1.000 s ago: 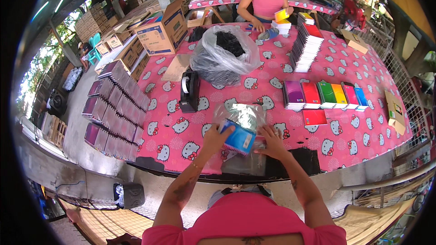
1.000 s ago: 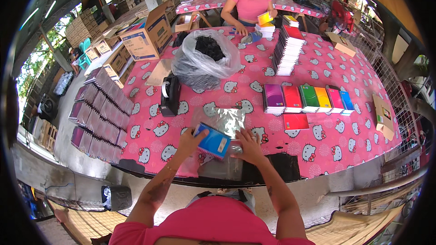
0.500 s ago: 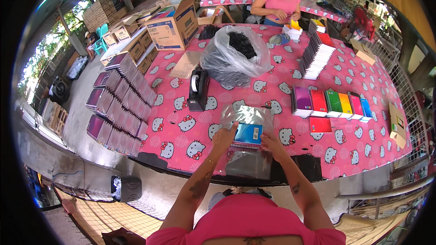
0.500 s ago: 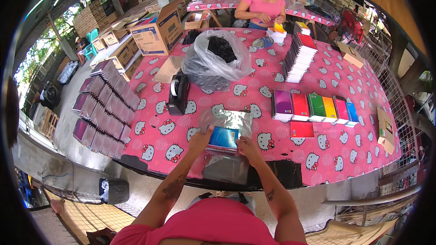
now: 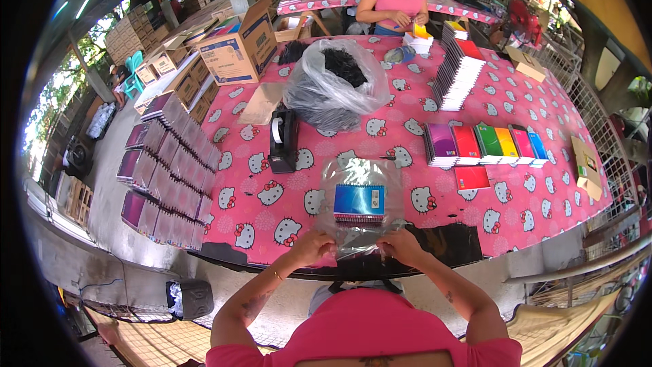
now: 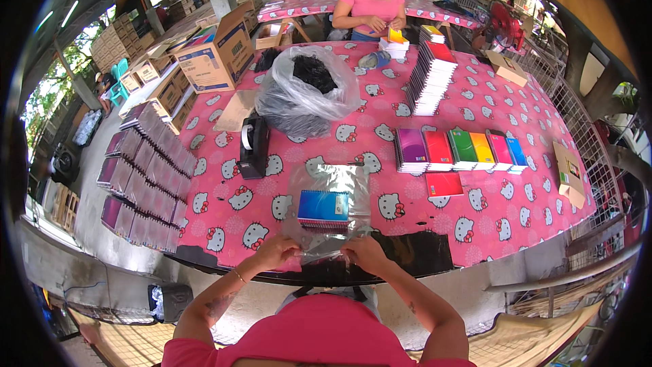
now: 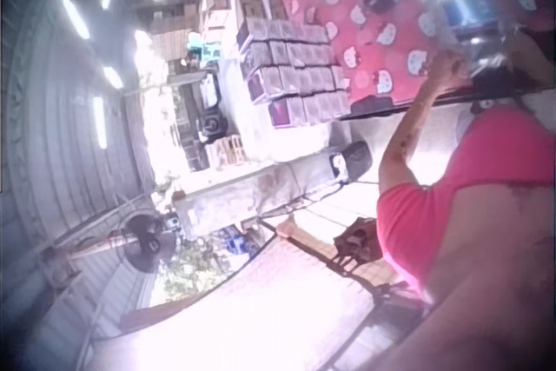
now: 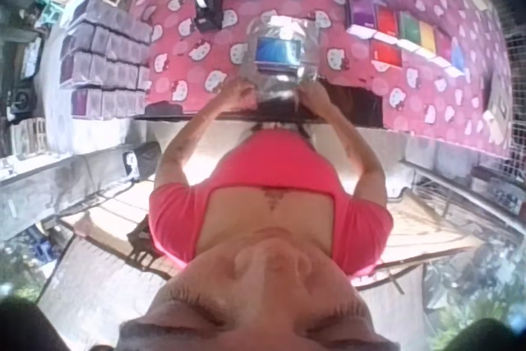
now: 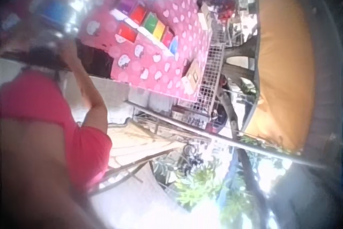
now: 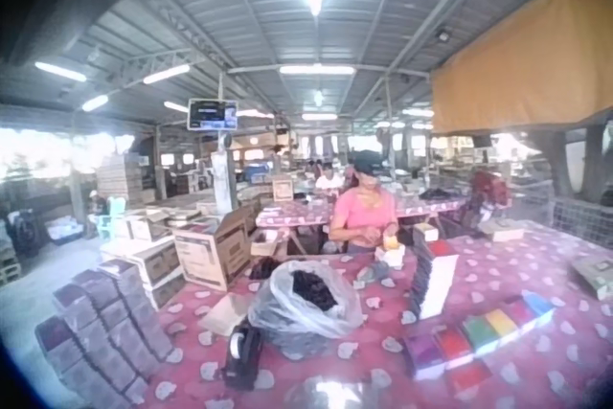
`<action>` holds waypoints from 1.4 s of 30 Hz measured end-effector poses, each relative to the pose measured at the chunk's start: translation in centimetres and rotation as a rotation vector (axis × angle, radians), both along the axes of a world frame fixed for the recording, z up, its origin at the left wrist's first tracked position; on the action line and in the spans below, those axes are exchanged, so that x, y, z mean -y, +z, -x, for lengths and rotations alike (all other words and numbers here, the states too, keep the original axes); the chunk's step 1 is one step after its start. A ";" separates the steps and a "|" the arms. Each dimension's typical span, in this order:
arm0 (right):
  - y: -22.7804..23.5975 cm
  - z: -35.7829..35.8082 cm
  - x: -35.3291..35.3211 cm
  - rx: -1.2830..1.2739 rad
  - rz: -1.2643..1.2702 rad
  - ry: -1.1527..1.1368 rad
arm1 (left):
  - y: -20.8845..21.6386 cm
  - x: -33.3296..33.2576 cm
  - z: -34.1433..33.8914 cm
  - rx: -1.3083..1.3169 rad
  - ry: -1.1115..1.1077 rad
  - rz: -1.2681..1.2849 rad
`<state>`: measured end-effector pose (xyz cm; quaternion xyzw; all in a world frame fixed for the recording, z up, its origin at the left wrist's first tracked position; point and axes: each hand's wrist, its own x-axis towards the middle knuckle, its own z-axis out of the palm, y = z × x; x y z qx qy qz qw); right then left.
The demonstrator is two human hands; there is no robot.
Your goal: The person places items into plastic bags and tapes them shut, then organizes them into small stacks. The person also sorts colorful notebook-like items into separate piles on the table.
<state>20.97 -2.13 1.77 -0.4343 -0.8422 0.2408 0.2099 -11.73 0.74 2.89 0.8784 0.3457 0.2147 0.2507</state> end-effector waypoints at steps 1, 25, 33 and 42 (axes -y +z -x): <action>0.2 0.2 0.0 -0.014 0.005 -0.043 | 0.1 -0.3 0.0 0.019 0.013 0.043; 2.2 1.8 -0.2 0.209 0.079 -0.024 | -0.2 0.7 -0.1 -0.023 0.060 0.000; 2.9 3.3 0.2 0.045 -0.021 -0.117 | 2.4 -0.8 0.6 -0.202 0.189 0.221; 5.3 5.9 -1.9 0.108 -0.351 -0.362 | 1.5 -7.7 -0.1 0.414 0.434 0.582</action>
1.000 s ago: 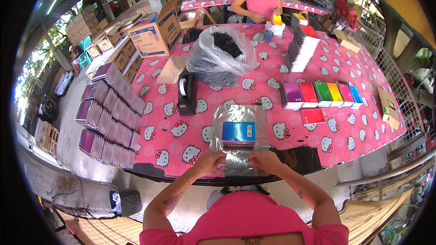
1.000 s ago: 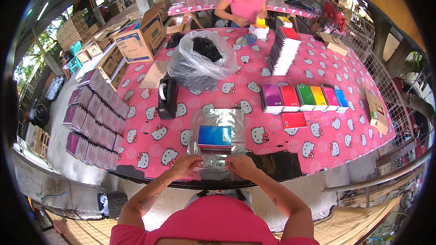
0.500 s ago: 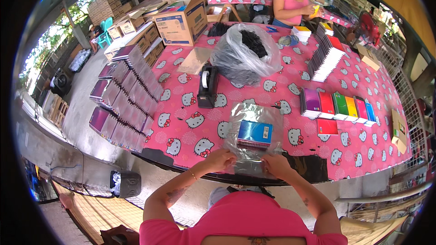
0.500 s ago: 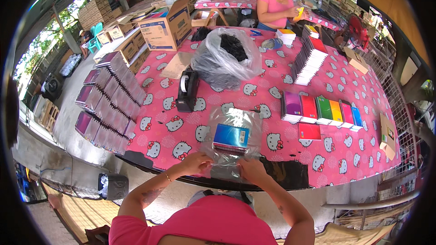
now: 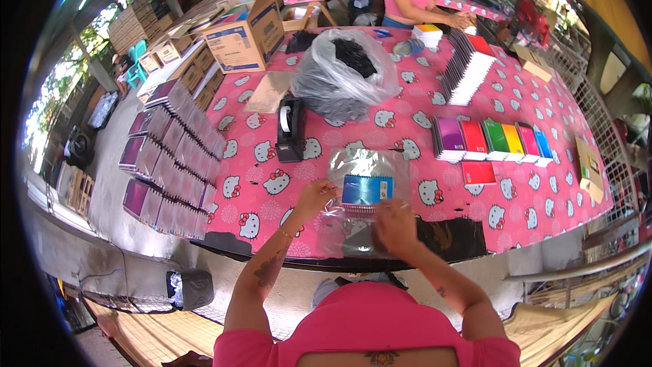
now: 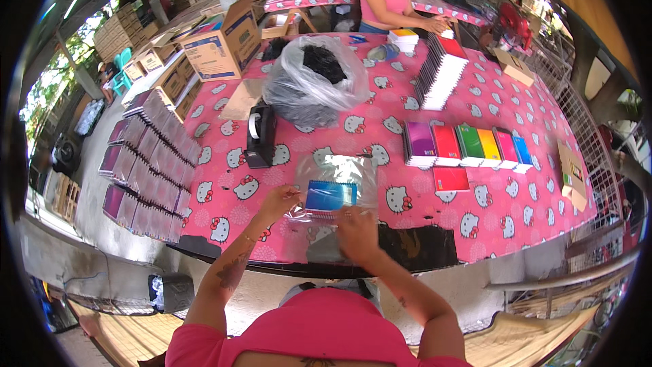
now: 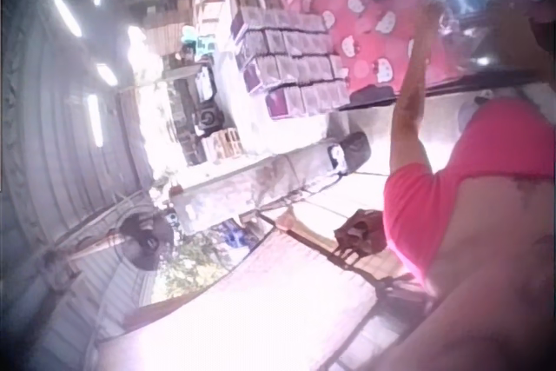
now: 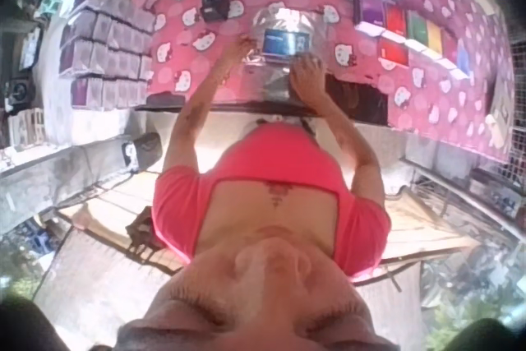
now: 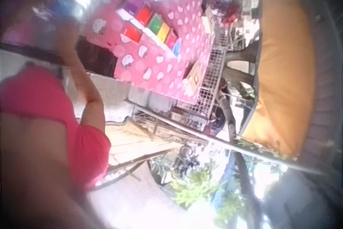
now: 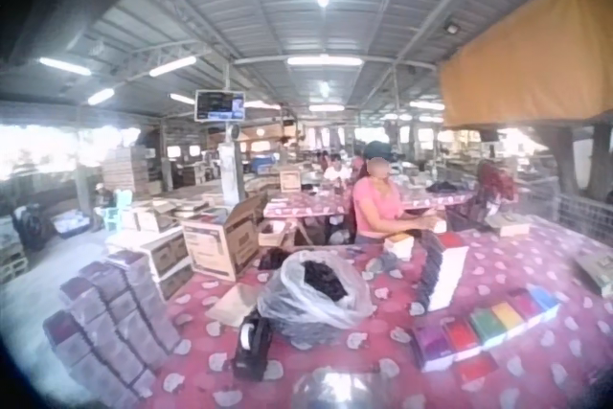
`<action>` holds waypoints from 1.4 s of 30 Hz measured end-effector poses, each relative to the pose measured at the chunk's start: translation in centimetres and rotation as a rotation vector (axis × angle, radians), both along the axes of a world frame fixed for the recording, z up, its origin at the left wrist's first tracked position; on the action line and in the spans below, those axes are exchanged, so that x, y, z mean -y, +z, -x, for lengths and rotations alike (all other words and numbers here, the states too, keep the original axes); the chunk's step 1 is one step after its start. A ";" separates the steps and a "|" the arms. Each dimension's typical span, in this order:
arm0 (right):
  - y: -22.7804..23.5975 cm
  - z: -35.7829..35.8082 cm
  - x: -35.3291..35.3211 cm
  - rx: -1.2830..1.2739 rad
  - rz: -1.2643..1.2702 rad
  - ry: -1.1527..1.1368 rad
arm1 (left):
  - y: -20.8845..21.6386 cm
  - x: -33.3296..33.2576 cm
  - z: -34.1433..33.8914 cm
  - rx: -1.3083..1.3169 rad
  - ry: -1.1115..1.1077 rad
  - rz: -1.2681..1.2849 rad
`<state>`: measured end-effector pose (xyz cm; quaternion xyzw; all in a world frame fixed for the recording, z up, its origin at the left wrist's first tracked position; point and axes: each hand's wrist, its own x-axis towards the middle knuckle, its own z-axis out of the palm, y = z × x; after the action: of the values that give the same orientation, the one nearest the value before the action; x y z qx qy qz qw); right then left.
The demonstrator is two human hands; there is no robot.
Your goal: The person places items into plastic bags and tapes them shut, then organizes them into small stacks. The person also sorts colorful notebook-like items into separate piles on the table.
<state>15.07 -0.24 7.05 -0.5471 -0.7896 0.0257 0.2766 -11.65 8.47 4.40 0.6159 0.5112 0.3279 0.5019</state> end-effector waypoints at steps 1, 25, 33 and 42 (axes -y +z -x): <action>-0.3 2.0 0.7 0.007 0.006 0.065 | -0.9 -0.7 0.3 0.063 0.015 0.026; -0.9 4.0 0.4 0.151 -0.002 0.053 | -1.3 -13.9 -10.3 -0.693 -0.279 -1.002; -1.5 4.0 -0.2 0.112 -0.011 0.038 | 4.9 -7.0 -7.7 -0.580 -0.434 -0.845; -3.0 4.7 0.2 0.196 0.030 0.019 | 1.6 0.8 -8.5 -0.756 -0.194 -0.823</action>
<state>10.33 -0.48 4.07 -0.5434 -0.8176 -0.0136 0.1897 -3.11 7.68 6.03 0.8794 0.4265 0.2092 0.0301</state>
